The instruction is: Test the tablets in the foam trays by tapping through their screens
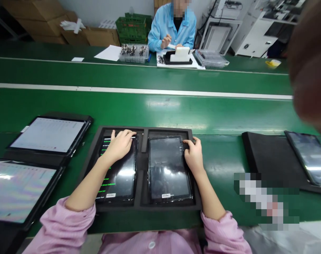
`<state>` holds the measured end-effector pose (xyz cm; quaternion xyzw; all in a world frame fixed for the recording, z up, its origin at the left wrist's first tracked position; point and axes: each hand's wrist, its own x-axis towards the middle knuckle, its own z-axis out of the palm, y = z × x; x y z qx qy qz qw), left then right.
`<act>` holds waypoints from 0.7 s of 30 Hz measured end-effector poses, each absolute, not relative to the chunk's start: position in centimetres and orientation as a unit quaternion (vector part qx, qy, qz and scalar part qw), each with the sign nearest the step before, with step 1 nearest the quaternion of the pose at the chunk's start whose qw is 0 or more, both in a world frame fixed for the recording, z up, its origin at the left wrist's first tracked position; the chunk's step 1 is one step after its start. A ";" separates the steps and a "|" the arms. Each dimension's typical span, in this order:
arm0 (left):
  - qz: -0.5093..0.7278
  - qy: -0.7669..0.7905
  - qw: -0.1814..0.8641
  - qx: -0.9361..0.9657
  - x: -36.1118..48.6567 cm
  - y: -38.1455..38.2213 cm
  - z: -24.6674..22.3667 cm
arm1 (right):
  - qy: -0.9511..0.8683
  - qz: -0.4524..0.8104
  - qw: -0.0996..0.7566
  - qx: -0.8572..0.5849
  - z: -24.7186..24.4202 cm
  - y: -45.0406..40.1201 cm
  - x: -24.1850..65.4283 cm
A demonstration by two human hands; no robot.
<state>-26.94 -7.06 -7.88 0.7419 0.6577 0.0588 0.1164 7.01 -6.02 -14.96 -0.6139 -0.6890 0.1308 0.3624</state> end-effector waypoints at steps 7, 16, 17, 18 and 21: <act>0.039 0.658 0.121 0.742 -26.3 -5.9 -7.5 | -0.680 0.147 0.334 -0.636 -14.4 -6.0 6.4; 0.085 0.792 0.050 0.603 -32.5 -15.1 -2.1 | -0.655 0.293 0.185 -0.671 -9.4 -11.5 10.3; 0.091 0.835 0.070 0.538 -33.6 -17.0 -2.2 | -0.639 0.310 0.138 -0.691 -9.4 -13.2 10.9; 0.094 0.865 0.108 0.480 -34.6 -18.7 -2.7 | -0.628 0.336 0.107 -0.693 -9.5 -14.8 11.4; 0.160 0.883 0.261 0.356 -36.6 -22.4 -5.2 | -0.574 0.397 0.141 -0.702 -10.9 -17.8 11.9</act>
